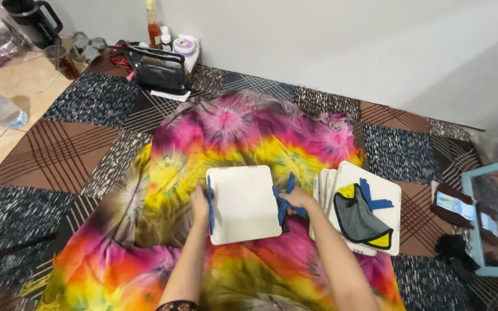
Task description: The person assembles white square trays by attaching blue plastic cross-shaped supports to the underside. They place supports, press them into place, and stack completed trays on a pile.
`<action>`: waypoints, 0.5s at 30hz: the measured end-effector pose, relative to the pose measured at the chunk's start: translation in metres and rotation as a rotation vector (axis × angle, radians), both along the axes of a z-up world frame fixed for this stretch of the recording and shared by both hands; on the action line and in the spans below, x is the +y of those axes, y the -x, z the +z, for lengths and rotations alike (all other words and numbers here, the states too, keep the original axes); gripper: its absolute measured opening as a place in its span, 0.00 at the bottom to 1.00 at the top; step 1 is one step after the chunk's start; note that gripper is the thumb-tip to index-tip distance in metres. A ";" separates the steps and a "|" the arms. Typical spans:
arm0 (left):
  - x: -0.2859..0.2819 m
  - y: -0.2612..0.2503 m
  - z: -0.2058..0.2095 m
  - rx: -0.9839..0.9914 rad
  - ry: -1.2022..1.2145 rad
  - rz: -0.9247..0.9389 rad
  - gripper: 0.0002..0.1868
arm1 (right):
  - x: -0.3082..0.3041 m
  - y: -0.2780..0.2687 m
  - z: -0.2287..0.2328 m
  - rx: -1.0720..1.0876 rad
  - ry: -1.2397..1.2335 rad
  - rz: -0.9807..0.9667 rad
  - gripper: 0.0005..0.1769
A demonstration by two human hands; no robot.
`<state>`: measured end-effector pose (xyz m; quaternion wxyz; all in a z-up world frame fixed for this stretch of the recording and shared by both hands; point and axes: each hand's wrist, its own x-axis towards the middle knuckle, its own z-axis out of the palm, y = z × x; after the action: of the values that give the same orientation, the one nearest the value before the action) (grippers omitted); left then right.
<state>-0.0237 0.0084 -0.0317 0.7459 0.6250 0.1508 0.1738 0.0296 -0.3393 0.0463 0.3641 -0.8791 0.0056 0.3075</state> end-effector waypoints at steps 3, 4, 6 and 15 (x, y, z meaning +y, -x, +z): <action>0.045 -0.005 0.035 -0.220 -0.001 0.257 0.24 | -0.033 0.008 0.048 -0.110 -0.212 -0.140 0.17; 0.054 -0.001 0.046 -0.301 0.123 0.311 0.20 | -0.041 0.011 0.066 -0.172 -0.235 -0.185 0.19; 0.039 0.016 0.061 -0.364 0.147 0.315 0.15 | -0.052 0.024 0.100 -0.212 -0.385 -0.264 0.21; -0.105 0.067 0.147 -0.600 -0.197 -0.346 0.38 | -0.029 0.103 0.223 -0.341 -0.804 -0.402 0.30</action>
<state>-0.0907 -0.0969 0.1155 0.7117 0.6314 -0.2003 0.2342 -0.0731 -0.3680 0.2694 0.7233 -0.6879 -0.0036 0.0601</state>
